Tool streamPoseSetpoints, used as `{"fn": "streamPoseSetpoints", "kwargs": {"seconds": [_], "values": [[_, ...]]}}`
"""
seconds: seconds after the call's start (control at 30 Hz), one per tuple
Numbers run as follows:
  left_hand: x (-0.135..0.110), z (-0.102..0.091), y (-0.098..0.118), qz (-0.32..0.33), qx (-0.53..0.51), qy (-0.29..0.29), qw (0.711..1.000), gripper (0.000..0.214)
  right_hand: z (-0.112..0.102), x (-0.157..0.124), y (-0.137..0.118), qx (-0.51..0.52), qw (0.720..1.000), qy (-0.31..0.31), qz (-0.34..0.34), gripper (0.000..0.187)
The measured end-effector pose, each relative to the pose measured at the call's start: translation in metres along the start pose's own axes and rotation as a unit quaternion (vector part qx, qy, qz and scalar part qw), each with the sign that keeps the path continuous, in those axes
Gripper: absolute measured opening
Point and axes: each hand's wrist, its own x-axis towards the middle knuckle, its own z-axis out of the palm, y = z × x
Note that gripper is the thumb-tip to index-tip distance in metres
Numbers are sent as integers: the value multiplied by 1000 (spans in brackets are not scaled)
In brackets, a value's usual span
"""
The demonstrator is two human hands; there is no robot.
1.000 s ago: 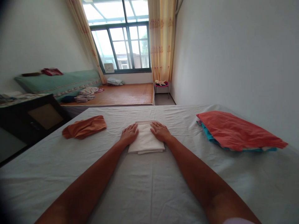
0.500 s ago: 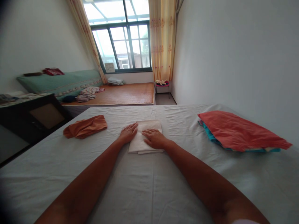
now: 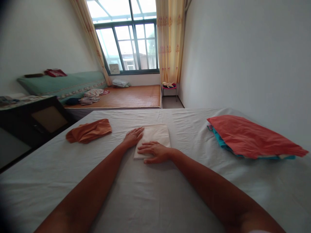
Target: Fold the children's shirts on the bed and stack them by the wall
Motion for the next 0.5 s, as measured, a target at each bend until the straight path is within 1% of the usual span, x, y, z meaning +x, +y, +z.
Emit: {"fn": "streamPoseSetpoints", "kwargs": {"seconds": [0.07, 0.2, 0.3, 0.33, 0.37, 0.4, 0.47, 0.5], "values": [[0, 1, 0, 0, -6, 3, 1000, 52, -2, 1, -8, 35, 999, -19, -16, 54], [0, 0, -1, -3, -6, 4, 1000, 51, -4, 2, -20, 88, 995, -35, -40, 43], [-1, -1, 0, -2, -4, 1, 1000, 53, -5, 3, -26, 119, 989, -57, -63, 36], [-1, -1, 0, -1, -4, 1, 1000, 53, -5, 4, -25, 135, 987, -56, -68, 34], [-1, -1, 0, -1, -4, 0, 1000, 53, -4, 5, -24, 150, 986, -37, -64, 34], [-1, 0, 1, -2, -3, 0, 1000, 53, -3, 6, -21, 157, 986, 2, -48, 35], [-1, 0, 1, -3, 0, 1, 1000, 53, 1, 7, -9, 130, 984, 124, 17, 40], [-1, 1, 1, -2, 1, 2, 1000, 53, 3, 7, 0, 92, 978, 180, 58, 41]]}}
